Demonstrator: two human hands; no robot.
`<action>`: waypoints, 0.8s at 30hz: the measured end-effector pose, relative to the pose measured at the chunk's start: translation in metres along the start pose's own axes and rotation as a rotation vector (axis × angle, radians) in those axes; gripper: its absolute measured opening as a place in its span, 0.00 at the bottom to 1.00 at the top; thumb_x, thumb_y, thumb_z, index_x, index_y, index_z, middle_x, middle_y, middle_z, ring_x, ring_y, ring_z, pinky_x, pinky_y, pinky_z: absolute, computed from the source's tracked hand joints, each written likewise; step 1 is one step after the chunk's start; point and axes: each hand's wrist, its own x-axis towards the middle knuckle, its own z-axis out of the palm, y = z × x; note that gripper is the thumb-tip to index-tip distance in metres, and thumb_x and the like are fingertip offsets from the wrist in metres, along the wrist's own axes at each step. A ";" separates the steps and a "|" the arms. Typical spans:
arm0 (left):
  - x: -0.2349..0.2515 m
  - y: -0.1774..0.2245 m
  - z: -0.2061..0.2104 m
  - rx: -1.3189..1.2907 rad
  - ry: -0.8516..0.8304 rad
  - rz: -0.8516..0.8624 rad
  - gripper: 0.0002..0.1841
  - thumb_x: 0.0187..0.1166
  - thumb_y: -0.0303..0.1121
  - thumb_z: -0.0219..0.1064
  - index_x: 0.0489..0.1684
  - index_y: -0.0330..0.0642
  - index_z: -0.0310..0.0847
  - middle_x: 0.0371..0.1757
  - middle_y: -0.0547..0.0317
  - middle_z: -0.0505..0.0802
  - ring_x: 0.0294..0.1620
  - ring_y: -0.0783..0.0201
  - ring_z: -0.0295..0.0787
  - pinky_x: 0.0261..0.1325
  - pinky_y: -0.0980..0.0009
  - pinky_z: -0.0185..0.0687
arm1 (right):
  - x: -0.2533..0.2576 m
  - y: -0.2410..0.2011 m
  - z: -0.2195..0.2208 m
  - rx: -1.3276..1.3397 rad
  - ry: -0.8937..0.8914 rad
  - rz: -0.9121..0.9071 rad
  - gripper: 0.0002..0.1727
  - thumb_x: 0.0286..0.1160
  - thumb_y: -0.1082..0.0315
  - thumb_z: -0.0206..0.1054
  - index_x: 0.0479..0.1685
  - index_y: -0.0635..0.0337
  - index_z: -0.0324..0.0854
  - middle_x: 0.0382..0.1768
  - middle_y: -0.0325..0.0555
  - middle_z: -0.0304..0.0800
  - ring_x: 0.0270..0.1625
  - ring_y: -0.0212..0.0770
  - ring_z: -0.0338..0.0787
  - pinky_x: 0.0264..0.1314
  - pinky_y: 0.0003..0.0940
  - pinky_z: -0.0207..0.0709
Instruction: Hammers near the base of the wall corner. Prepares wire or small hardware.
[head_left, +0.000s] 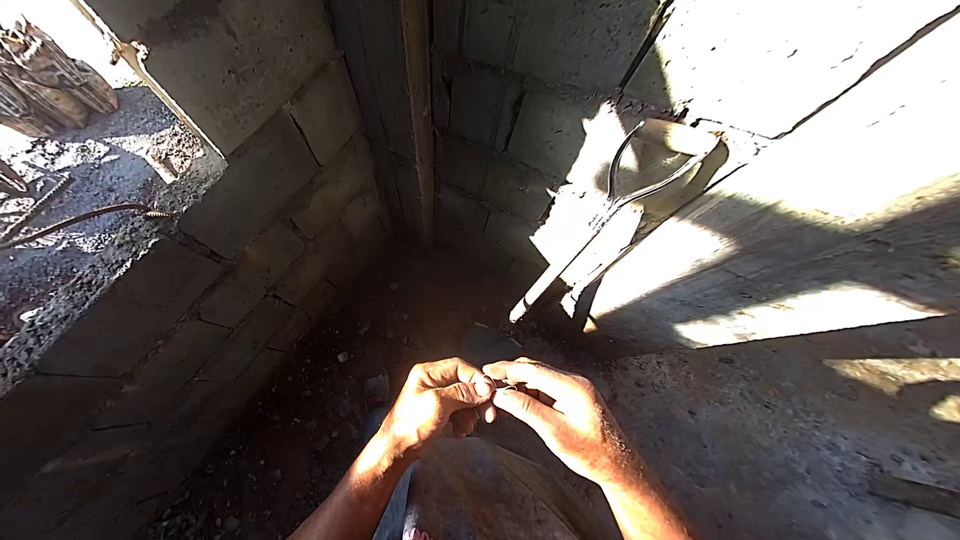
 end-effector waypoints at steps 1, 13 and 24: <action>0.000 0.000 0.000 -0.010 -0.001 -0.005 0.09 0.84 0.25 0.62 0.36 0.34 0.88 0.28 0.47 0.93 0.20 0.71 0.84 0.25 0.79 0.79 | 0.000 0.000 0.001 -0.020 0.003 -0.012 0.12 0.79 0.61 0.70 0.55 0.50 0.93 0.44 0.33 0.93 0.42 0.29 0.92 0.43 0.24 0.90; -0.002 0.003 0.006 0.097 0.042 0.061 0.10 0.85 0.26 0.62 0.37 0.32 0.88 0.29 0.46 0.94 0.19 0.70 0.84 0.24 0.79 0.79 | -0.001 -0.003 0.010 -0.091 0.150 -0.132 0.10 0.80 0.63 0.68 0.47 0.53 0.94 0.41 0.31 0.94 0.42 0.26 0.92 0.43 0.21 0.89; -0.004 0.006 0.003 0.237 0.009 0.088 0.12 0.87 0.27 0.59 0.40 0.31 0.89 0.32 0.47 0.95 0.21 0.71 0.84 0.26 0.78 0.79 | -0.002 -0.003 0.010 -0.030 0.176 -0.076 0.09 0.79 0.63 0.66 0.42 0.51 0.93 0.36 0.31 0.93 0.35 0.28 0.91 0.36 0.23 0.88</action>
